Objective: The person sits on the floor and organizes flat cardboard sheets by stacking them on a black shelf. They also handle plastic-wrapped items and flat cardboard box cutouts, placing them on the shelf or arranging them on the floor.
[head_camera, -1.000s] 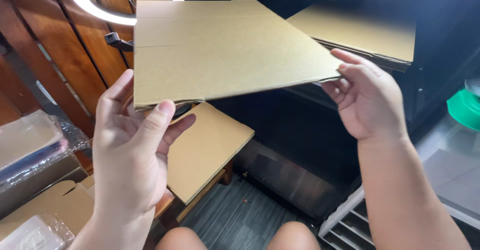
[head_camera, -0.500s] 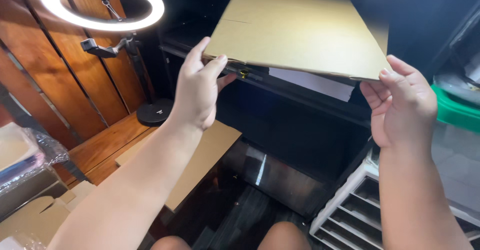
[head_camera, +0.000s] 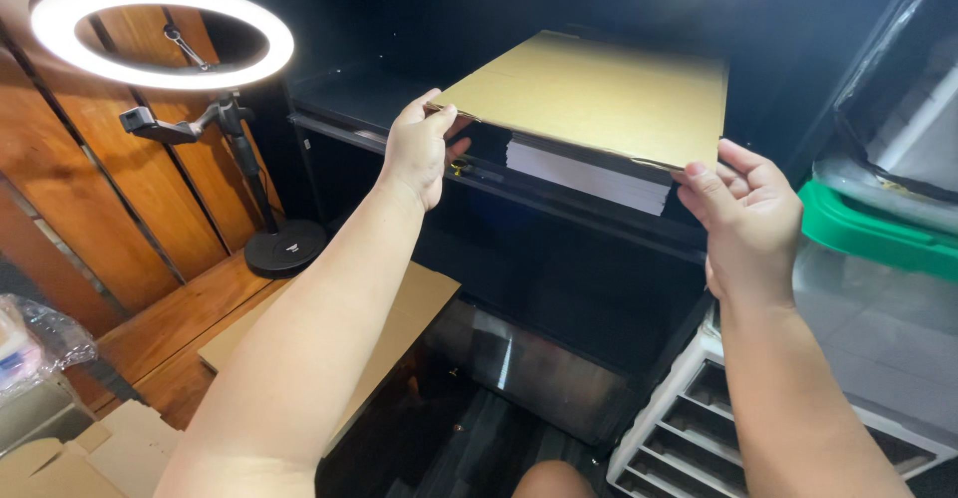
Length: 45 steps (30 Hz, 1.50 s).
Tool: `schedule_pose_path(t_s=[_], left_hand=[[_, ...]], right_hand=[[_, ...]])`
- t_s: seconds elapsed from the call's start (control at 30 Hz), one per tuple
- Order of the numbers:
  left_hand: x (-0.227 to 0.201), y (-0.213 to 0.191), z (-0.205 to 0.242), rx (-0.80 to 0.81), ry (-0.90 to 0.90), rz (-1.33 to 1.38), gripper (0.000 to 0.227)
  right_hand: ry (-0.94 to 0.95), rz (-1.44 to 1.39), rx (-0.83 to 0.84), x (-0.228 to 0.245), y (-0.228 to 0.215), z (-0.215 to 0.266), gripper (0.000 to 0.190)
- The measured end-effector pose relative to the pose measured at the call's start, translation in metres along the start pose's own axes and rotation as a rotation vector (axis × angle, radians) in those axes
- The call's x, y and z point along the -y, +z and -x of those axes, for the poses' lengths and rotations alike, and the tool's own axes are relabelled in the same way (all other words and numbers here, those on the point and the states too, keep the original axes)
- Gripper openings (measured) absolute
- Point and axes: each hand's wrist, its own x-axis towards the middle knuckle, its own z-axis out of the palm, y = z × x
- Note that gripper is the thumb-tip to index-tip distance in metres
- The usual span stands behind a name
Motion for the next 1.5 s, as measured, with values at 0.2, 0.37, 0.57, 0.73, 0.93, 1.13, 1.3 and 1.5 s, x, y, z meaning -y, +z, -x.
schedule_pose_path(t_s=[0.2,0.37,0.57,0.73,0.93,1.13,1.3,1.5], left_hand=[[0.006,0.01,-0.008,-0.061,0.051,-0.182,0.055],[0.012,0.018,-0.021,-0.091,0.161,-0.305,0.051],[0.032,0.017,-0.059,-0.032,0.275,-0.49,0.049],[0.04,0.028,-0.08,-0.063,0.3,-0.666,0.046],[0.034,0.042,-0.072,-0.077,0.284,-0.684,0.046],[0.042,0.043,-0.087,-0.099,0.313,-0.761,0.045],[0.042,0.046,-0.089,-0.115,0.317,-0.795,0.043],[0.04,0.048,-0.085,-0.13,0.312,-0.832,0.042]], right_hand=[[-0.437,0.548,-0.059,-0.014,-0.007,-0.011,0.027],[-0.54,0.635,-0.087,-0.019,-0.006,-0.023,0.023],[-0.535,0.658,-0.058,-0.041,-0.01,-0.05,0.028],[-0.502,0.658,-0.069,-0.047,-0.009,-0.064,0.026],[-0.492,0.628,-0.068,-0.048,-0.009,-0.071,0.023],[-0.504,0.602,-0.054,-0.049,-0.01,-0.075,0.022],[-0.514,0.579,-0.054,-0.053,-0.012,-0.079,0.021],[-0.496,0.584,-0.05,-0.055,-0.014,-0.083,0.02]])
